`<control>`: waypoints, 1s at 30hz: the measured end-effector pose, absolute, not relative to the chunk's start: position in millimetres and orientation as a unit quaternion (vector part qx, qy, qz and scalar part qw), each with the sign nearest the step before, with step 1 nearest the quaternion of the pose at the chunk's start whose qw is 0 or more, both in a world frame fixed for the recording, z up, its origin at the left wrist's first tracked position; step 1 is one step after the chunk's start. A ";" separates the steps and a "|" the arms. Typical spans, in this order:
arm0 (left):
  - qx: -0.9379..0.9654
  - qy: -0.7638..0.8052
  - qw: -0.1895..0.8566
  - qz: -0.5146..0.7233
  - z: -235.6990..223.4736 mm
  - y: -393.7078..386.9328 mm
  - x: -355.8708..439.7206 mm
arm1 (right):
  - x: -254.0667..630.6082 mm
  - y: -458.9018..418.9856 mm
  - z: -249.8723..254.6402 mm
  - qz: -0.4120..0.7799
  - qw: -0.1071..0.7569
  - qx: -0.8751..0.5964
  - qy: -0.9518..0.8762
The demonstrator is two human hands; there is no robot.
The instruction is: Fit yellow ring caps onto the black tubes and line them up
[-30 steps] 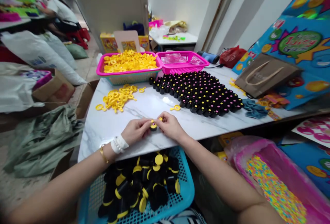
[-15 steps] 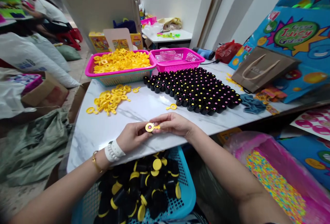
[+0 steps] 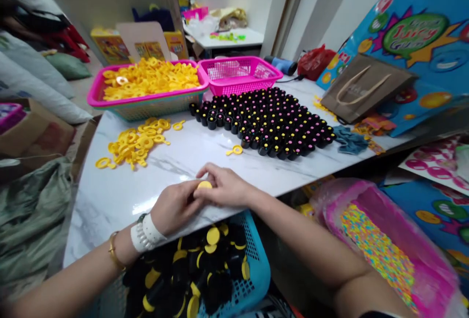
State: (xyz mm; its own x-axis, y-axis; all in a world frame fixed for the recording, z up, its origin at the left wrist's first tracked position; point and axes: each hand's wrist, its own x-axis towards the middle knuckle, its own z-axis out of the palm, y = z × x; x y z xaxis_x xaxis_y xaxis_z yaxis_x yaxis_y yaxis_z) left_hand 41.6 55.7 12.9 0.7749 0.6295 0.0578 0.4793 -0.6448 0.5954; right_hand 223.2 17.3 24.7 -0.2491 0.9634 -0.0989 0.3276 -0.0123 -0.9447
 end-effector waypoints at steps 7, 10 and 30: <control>0.930 0.226 0.287 0.034 41.7 62.6 39.3 | 218.0 -67.1 26.2 0.209 0.276 -0.552 -0.758; 0.923 0.282 0.247 0.084 45.4 83.6 71.9 | 216.7 -95.0 24.0 0.157 0.145 -0.568 -0.795; 0.895 0.334 0.250 0.160 33.0 151.5 111.9 | 257.2 27.0 -2.3 -0.016 0.261 -0.639 -0.723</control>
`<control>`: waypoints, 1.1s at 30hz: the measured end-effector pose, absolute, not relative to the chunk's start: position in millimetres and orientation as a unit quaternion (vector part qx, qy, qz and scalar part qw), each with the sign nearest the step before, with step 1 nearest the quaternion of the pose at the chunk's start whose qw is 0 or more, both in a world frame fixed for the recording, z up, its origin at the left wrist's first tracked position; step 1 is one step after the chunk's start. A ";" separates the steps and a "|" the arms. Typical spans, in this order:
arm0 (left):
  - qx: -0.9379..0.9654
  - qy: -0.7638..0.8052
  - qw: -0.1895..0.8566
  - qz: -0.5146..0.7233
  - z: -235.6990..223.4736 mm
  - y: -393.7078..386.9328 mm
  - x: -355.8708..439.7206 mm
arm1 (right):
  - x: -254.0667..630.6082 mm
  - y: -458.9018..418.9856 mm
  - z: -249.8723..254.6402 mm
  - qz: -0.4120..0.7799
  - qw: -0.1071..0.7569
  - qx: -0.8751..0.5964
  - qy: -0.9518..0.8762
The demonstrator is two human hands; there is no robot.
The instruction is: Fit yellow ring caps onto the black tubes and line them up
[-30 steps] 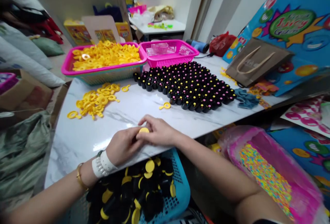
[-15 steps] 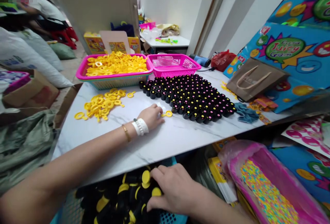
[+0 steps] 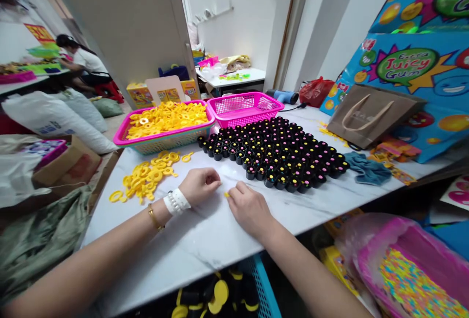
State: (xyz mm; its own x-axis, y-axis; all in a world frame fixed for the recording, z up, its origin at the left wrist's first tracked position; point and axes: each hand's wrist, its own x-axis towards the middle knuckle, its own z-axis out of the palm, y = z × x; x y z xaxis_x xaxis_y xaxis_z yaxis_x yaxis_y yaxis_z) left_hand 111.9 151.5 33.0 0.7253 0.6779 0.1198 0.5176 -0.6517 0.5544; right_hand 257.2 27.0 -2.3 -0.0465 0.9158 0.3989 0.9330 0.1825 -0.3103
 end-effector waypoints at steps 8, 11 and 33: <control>0.876 0.428 0.028 0.219 22.4 205.5 136.0 | 258.3 16.7 -1.0 -0.068 0.440 -0.601 -0.663; 0.873 0.441 0.012 0.207 17.0 209.0 141.6 | 258.4 14.8 -1.8 0.009 0.457 -0.550 -0.699; 0.881 0.363 0.197 0.232 7.5 103.5 66.6 | 265.1 30.8 4.4 0.139 0.443 -0.616 -0.637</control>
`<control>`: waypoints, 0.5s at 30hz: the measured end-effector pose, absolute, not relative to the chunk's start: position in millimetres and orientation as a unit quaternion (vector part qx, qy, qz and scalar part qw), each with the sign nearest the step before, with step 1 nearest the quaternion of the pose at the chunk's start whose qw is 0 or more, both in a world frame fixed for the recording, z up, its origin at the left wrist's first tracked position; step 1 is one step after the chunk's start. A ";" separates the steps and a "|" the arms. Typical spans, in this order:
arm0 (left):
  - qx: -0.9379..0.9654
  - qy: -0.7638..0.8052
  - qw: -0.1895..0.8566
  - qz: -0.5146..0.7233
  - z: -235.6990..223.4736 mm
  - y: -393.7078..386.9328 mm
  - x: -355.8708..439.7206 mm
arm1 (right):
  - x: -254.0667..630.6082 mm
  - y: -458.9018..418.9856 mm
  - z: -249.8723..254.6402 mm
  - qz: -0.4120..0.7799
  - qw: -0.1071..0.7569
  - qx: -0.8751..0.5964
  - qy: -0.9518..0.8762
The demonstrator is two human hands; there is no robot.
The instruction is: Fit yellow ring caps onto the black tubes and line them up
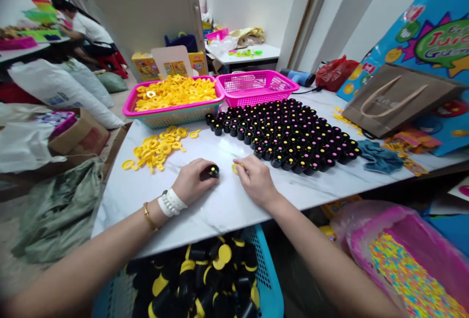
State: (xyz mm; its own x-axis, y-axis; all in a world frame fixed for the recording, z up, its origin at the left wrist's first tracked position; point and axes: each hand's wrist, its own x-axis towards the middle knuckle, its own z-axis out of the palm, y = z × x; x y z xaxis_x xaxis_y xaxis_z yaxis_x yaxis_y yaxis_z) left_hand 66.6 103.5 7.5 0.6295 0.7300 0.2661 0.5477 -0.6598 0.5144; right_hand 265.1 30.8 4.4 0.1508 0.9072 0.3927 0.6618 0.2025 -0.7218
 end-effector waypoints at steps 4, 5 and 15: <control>0.878 0.358 0.202 0.243 5.9 105.8 68.5 | 259.7 36.2 24.8 0.406 0.427 -0.589 -0.553; 0.878 0.355 0.206 0.247 6.1 105.6 68.2 | 255.8 38.5 29.4 0.444 0.420 -0.571 -0.548; 0.883 0.383 0.200 0.183 9.2 104.7 67.0 | 229.9 62.5 31.7 0.332 0.427 -0.619 -0.569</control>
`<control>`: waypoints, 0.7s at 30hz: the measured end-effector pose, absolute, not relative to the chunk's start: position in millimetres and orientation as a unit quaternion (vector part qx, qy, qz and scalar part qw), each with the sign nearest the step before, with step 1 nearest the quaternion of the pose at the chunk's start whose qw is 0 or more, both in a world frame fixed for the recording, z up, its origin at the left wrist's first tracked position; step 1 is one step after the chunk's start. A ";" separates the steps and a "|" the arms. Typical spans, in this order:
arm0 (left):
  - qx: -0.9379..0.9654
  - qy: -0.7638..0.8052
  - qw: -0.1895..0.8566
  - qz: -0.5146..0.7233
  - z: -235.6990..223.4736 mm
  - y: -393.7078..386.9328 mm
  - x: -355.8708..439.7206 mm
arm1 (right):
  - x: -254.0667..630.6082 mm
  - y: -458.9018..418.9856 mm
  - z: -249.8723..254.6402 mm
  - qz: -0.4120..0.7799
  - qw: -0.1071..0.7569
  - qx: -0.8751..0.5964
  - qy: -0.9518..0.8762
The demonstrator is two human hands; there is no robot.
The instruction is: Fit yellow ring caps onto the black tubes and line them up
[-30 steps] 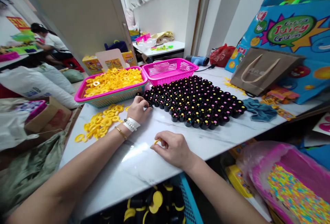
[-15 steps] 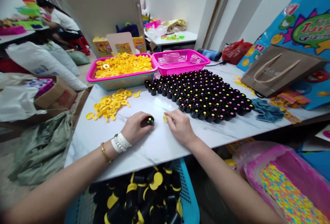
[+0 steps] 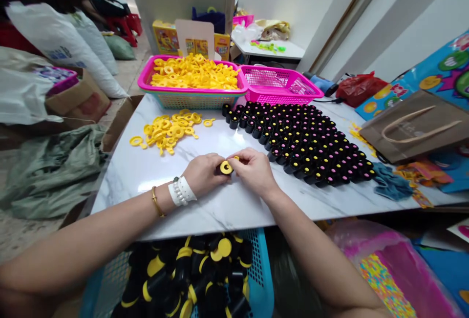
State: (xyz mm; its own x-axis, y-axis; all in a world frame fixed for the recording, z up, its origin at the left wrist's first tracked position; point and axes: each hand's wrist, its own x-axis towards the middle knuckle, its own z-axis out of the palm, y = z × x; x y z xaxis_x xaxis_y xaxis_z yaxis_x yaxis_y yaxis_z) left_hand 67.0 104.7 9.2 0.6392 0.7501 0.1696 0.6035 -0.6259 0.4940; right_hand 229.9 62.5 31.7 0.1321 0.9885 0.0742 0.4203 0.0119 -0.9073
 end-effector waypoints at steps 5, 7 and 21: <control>0.869 0.419 0.220 0.146 13.6 102.7 67.0 | 231.2 59.7 27.1 0.459 0.426 -0.607 -0.489; 0.865 0.414 0.234 0.160 15.9 102.0 65.4 | 229.4 58.9 25.3 0.479 0.447 -0.590 -0.472; 0.743 0.405 0.477 0.236 17.5 94.5 68.2 | 225.1 51.3 13.4 0.456 0.464 -0.588 -0.482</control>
State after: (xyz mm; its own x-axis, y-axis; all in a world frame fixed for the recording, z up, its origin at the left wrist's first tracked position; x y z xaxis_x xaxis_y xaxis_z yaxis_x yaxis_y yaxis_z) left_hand 68.2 94.5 17.5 0.5604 0.8274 -0.0356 0.3770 -0.2166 0.9005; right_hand 225.1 51.3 13.4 0.1207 0.9887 -0.0888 0.1432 -0.1059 -0.9840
